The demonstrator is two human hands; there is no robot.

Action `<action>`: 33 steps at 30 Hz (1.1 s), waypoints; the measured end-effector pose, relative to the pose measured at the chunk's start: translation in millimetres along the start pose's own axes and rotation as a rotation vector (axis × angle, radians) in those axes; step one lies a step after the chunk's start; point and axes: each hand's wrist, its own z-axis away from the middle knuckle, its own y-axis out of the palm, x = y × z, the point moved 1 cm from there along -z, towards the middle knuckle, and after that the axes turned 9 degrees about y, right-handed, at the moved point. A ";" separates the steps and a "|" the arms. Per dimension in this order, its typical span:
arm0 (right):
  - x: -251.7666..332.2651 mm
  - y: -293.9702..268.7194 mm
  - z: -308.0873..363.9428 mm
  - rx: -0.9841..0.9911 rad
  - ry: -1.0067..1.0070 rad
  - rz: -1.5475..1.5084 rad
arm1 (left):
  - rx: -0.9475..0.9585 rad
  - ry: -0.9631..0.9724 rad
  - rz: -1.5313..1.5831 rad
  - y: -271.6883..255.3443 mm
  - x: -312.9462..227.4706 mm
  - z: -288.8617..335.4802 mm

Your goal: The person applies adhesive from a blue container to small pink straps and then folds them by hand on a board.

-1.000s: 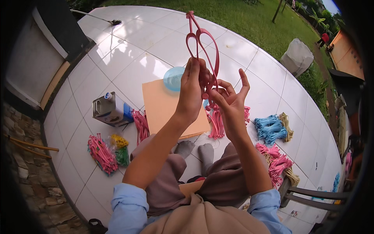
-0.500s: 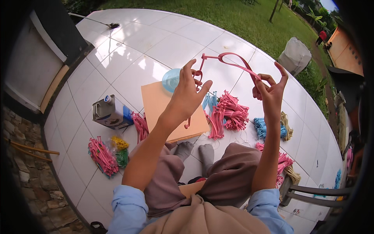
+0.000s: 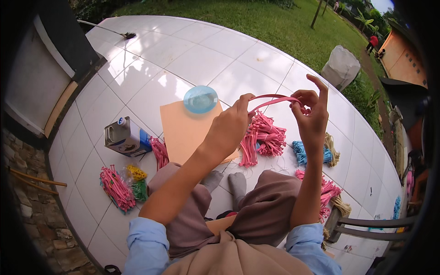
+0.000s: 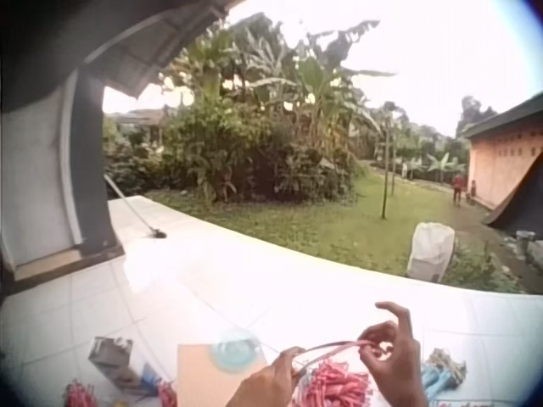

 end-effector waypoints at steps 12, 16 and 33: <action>-10.5 61.9 31.0 0.154 0.405 -0.910 | -0.042 -0.413 0.819 -0.4 11.2 -8.1; -6.4 65.0 29.3 0.337 0.610 -0.959 | 0.106 -0.273 0.429 6.0 -12.2 -1.7; -7.3 17.5 7.2 0.178 0.417 -1.193 | 0.172 -0.046 0.185 18.4 -21.3 6.8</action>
